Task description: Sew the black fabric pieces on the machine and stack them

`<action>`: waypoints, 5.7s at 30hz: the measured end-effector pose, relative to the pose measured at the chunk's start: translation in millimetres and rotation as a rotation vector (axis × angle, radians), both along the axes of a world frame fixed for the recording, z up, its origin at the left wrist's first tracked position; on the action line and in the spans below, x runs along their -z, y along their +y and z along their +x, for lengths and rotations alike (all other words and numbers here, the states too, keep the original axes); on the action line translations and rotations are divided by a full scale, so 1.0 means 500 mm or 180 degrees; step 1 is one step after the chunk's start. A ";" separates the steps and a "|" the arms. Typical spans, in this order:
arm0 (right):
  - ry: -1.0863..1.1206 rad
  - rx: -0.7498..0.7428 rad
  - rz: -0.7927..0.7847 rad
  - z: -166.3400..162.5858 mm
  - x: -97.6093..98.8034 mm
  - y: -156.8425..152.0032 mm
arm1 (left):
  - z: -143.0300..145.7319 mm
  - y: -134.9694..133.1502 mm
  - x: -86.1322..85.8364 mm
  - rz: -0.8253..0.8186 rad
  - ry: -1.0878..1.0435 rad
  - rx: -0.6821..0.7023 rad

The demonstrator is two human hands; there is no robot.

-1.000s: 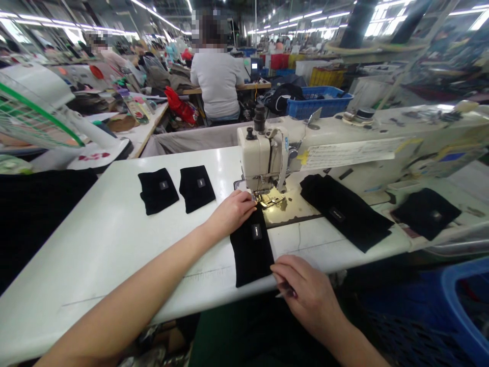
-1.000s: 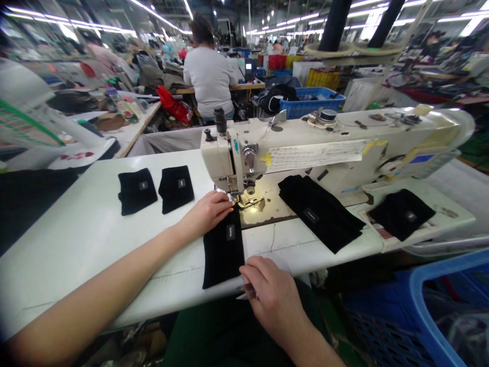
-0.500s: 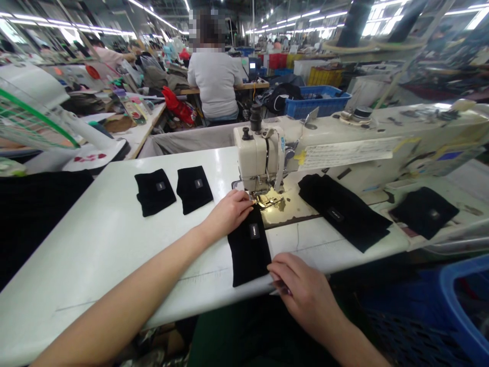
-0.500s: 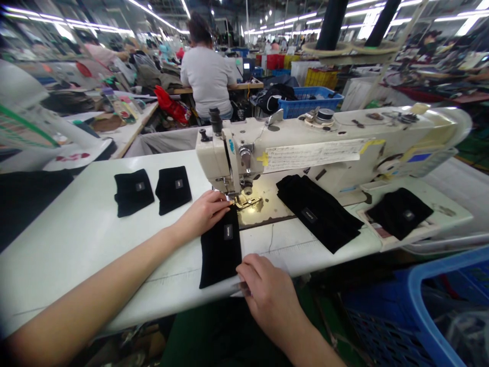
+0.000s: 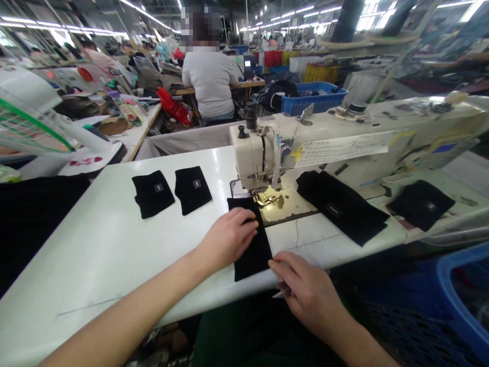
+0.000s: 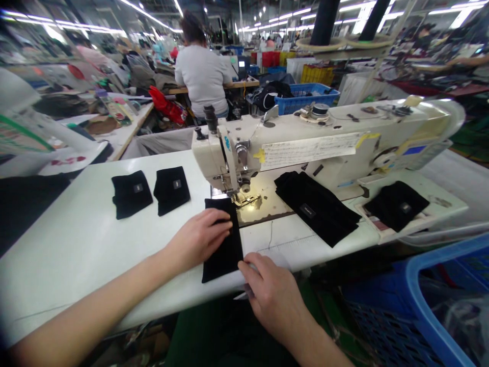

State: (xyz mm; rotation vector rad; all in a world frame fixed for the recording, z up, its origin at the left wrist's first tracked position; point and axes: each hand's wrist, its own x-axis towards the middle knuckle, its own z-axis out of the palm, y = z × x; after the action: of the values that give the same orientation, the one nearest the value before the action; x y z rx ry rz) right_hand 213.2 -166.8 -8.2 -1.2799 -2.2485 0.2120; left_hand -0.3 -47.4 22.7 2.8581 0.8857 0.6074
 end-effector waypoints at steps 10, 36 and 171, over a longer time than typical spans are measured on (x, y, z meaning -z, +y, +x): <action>0.0036 -0.0034 0.0048 0.005 0.005 0.005 | -0.008 -0.131 -0.002 -0.0011 0.0113 0.0724; -0.0170 0.0250 -0.0066 -0.006 -0.012 0.097 | -0.008 -0.041 -0.007 -0.0119 0.0230 0.0640; 0.0418 0.0090 0.0027 -0.019 -0.006 -0.004 | -0.003 0.125 0.039 -0.0004 -0.0114 -0.0242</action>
State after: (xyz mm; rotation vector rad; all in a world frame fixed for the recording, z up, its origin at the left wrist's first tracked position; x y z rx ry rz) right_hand 203.6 -168.7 -5.1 -1.2554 -2.1173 0.2679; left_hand -1.6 15.3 3.0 2.8142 0.9924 0.6633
